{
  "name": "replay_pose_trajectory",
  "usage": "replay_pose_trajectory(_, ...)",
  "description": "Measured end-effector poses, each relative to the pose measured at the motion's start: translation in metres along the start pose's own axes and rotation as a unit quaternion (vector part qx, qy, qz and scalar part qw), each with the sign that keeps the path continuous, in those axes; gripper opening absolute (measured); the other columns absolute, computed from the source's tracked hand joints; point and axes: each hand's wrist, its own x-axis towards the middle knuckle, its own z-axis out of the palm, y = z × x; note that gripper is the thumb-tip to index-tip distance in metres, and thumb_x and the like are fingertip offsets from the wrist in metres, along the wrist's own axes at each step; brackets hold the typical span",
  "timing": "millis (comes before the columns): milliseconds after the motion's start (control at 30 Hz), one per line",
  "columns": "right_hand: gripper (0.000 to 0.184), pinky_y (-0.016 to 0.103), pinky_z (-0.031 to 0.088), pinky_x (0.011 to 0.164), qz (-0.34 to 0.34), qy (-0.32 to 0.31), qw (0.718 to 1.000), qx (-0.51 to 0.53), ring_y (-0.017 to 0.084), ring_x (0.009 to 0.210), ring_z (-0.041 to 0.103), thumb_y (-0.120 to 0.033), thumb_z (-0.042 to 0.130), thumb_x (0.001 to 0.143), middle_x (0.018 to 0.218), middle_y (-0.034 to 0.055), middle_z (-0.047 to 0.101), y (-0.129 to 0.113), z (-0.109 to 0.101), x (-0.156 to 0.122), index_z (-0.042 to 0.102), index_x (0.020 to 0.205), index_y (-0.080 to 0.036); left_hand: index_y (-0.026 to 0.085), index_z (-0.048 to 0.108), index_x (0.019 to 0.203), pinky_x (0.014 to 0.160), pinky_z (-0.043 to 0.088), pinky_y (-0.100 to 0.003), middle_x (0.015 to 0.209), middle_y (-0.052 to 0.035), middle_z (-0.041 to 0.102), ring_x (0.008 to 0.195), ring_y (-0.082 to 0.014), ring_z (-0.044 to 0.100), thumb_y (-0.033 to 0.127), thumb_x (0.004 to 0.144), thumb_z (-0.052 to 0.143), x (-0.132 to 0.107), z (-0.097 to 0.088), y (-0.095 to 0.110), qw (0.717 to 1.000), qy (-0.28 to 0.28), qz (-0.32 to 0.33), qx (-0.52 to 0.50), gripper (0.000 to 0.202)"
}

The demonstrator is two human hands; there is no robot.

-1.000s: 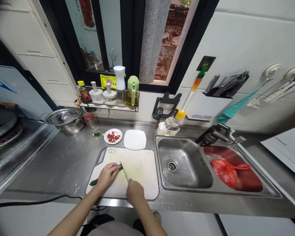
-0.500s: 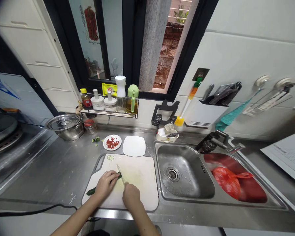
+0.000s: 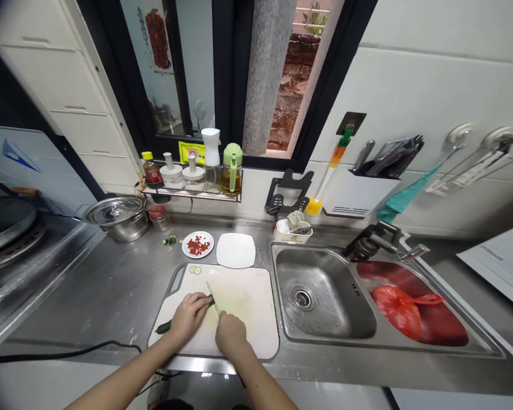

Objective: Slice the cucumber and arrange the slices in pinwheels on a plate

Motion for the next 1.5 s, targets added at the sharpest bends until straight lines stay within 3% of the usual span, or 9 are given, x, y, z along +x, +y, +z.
replay_pose_trajectory(333, 0.035, 0.037, 0.050, 0.082, 0.013, -0.010, 1.000, -0.005, 0.030, 0.101, 0.067, -0.007, 0.038, 0.088, 0.104, 0.0181, 0.070, 0.009, 0.012, -0.017, 0.061, 0.115, -0.010, 0.027, 0.071, 0.107, 0.080, 0.052, -0.035, 0.100, -0.0048, 0.068, 0.091, -0.0198, 0.061, 0.022, 0.093, 0.050, 0.000, 0.001, -0.002, 1.000, -0.009, 0.001, -0.004, 0.026)
replay_pose_trajectory(767, 0.036, 0.034, 0.048, 0.081, 0.001, 0.011, 1.000, 0.023, 0.027, 0.103, 0.066, -0.011, 0.037, 0.090, 0.104, 0.0171, 0.070, -0.005, 0.000, 0.017, 0.060, 0.117, -0.011, 0.028, 0.071, 0.108, 0.080, 0.052, -0.033, 0.100, -0.0036, 0.068, 0.092, -0.0188, 0.060, 0.023, 0.093, 0.051, -0.001, 0.000, -0.001, 1.000, -0.015, -0.012, -0.004, 0.026)
replay_pose_trajectory(1133, 0.031, 0.030, 0.044, 0.076, 0.031, 0.019, 0.998, 0.057, 0.024, 0.099, 0.067, -0.018, 0.037, 0.092, 0.104, 0.0138, 0.071, 0.019, 0.005, 0.006, 0.062, 0.111, -0.015, 0.027, 0.071, 0.108, 0.086, 0.050, -0.035, 0.103, -0.0047, 0.068, 0.096, -0.0206, 0.061, 0.025, 0.092, 0.048, 0.002, -0.012, 0.008, 0.996, -0.060, -0.059, -0.004, 0.028)
replay_pose_trajectory(1500, 0.035, 0.030, 0.042, 0.072, 0.034, 0.040, 0.998, -0.019, 0.024, 0.092, 0.068, -0.014, 0.033, 0.095, 0.097, 0.0123, 0.071, 0.031, -0.002, 0.000, 0.058, 0.118, -0.018, 0.026, 0.070, 0.110, 0.093, 0.050, -0.037, 0.112, -0.0059, 0.066, 0.104, -0.0218, 0.061, 0.029, 0.090, 0.049, -0.001, -0.014, 0.007, 0.994, -0.015, -0.105, -0.038, 0.029)
